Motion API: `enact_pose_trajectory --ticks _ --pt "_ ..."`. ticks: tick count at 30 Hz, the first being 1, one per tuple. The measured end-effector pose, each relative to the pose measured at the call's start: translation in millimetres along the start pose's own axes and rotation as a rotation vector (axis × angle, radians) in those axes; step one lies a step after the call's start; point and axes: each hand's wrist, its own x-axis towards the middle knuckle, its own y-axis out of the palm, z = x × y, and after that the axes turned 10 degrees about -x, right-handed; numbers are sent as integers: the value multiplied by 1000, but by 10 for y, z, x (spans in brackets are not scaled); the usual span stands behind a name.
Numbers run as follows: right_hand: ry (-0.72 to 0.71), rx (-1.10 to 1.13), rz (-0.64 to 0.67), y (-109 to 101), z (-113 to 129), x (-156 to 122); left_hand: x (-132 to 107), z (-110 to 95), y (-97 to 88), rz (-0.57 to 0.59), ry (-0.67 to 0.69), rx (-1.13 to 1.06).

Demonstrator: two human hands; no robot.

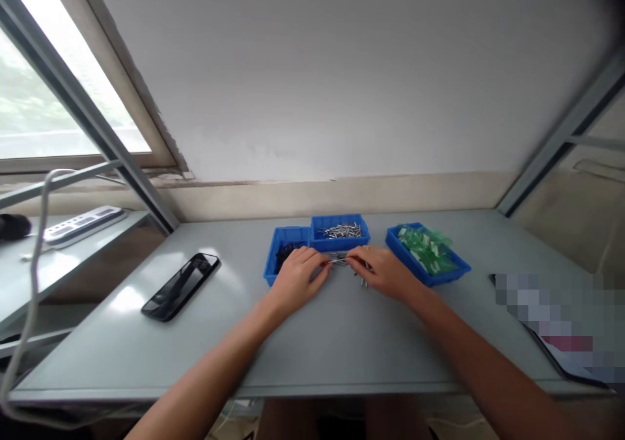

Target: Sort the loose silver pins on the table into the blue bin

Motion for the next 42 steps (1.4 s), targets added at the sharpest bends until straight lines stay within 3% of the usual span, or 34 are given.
enact_pose_trajectory --ticks 10,18,25,31,36,42 --pt "-28 6 -18 31 50 -9 -34 -29 -40 -73 60 -151" --pt "17 58 -46 98 48 -8 -98 2 -21 11 -82 -148" --pt "92 67 -49 -40 65 17 163 -88 -88 40 -214 -193" --pt "120 87 -32 -20 36 12 141 -40 12 -68 -194 -198" --pt "85 87 -38 24 49 3 12 -11 36 -42 -155 -164" --pt "24 61 -95 50 19 -1 41 12 24 -48 -134 -128"
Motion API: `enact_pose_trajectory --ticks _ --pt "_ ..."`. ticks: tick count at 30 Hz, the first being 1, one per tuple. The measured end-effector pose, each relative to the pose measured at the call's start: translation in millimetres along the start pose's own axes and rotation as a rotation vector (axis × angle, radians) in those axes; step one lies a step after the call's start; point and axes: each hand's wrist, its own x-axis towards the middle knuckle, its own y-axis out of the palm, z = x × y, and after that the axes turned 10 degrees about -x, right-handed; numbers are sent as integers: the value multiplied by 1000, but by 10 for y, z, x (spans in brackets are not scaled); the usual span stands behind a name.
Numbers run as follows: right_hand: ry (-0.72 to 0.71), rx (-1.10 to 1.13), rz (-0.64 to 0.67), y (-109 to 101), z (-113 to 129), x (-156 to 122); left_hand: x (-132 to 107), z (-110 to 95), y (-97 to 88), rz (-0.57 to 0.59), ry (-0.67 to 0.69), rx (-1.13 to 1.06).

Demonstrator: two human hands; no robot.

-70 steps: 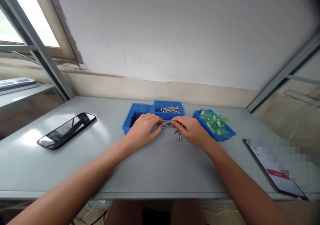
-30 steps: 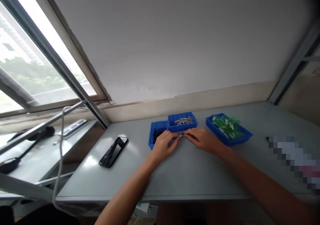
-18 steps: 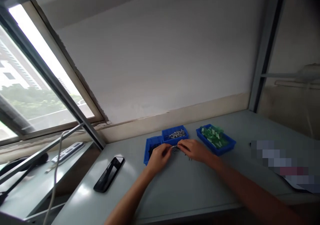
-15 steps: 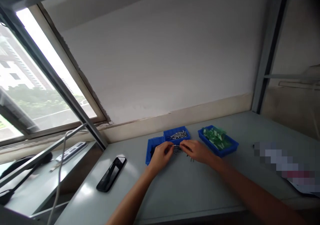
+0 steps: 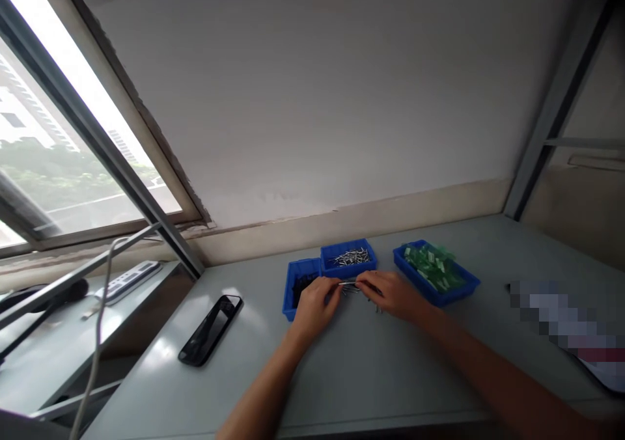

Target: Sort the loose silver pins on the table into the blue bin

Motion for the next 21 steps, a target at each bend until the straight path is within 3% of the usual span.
enact_pose_trajectory --ticks 5,12,16,21 --pt "-30 -24 -142 -9 10 -5 26 -49 19 23 -29 -64" --pt "2 -35 -346 25 136 -1 44 -76 54 -67 -251 -427" --pt "11 -17 -310 44 146 4 48 -48 58 -85 -397 -633" --pt "-12 -43 -243 123 122 -13 60 -33 49 -116 -402 -670"
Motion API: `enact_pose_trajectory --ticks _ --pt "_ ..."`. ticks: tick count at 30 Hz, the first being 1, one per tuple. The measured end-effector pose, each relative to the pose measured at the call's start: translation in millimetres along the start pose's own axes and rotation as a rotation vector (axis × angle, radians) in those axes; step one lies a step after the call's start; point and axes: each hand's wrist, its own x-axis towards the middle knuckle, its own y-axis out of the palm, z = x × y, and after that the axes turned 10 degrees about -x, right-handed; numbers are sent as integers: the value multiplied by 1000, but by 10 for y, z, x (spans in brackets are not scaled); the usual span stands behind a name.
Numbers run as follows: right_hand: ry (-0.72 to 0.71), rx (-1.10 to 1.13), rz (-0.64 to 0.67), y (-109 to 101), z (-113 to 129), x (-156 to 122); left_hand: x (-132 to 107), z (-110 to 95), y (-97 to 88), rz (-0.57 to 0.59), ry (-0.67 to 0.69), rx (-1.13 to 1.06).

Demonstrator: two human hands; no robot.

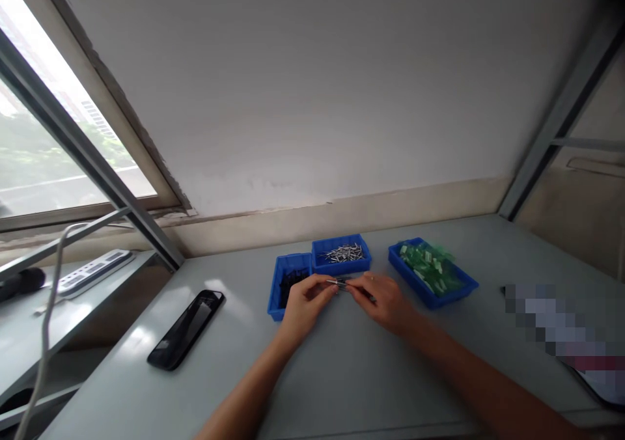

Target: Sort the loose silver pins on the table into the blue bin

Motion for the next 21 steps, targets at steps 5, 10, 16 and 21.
enact_pose_trajectory --ticks 5,10,16,21 --pt "-80 -78 132 81 15 -15 -10 -45 32 60 51 101" --pt "-119 -66 215 30 0 27 -27 -96 60 103 45 146" --pt "34 26 187 -128 -83 56 -41 -68 58 63 135 341" --pt "-28 29 264 -98 -97 55 -46 -26 36 98 255 517"
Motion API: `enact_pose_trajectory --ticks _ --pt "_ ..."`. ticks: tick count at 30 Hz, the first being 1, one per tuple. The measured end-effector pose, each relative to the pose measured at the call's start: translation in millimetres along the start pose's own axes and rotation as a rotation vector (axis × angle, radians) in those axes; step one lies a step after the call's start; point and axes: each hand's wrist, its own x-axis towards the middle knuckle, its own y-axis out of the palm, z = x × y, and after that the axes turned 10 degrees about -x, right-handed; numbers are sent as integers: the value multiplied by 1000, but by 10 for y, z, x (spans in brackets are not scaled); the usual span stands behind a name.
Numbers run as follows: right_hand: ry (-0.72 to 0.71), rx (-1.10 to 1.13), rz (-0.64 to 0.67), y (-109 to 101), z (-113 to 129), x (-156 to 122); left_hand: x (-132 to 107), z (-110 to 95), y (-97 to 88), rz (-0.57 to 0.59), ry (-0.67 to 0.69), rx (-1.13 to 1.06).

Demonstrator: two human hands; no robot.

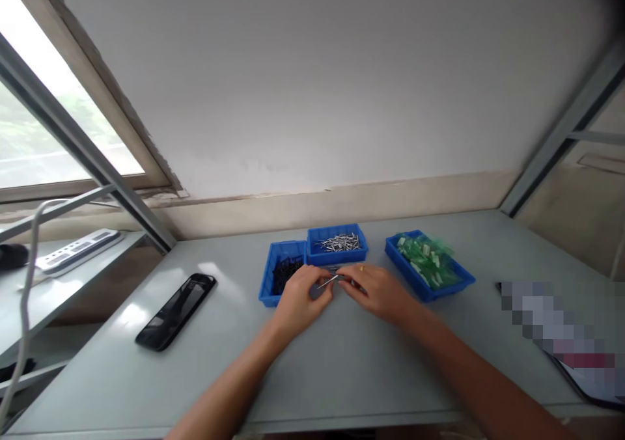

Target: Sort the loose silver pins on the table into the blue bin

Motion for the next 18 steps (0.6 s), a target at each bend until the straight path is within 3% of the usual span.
enact_pose_trajectory --ticks 7,18 --pt "5 2 34 50 10 -6 15 -22 -13 -1 -12 -101" --pt "31 0 40 59 45 -2 27 -16 1 33 -164 -267"
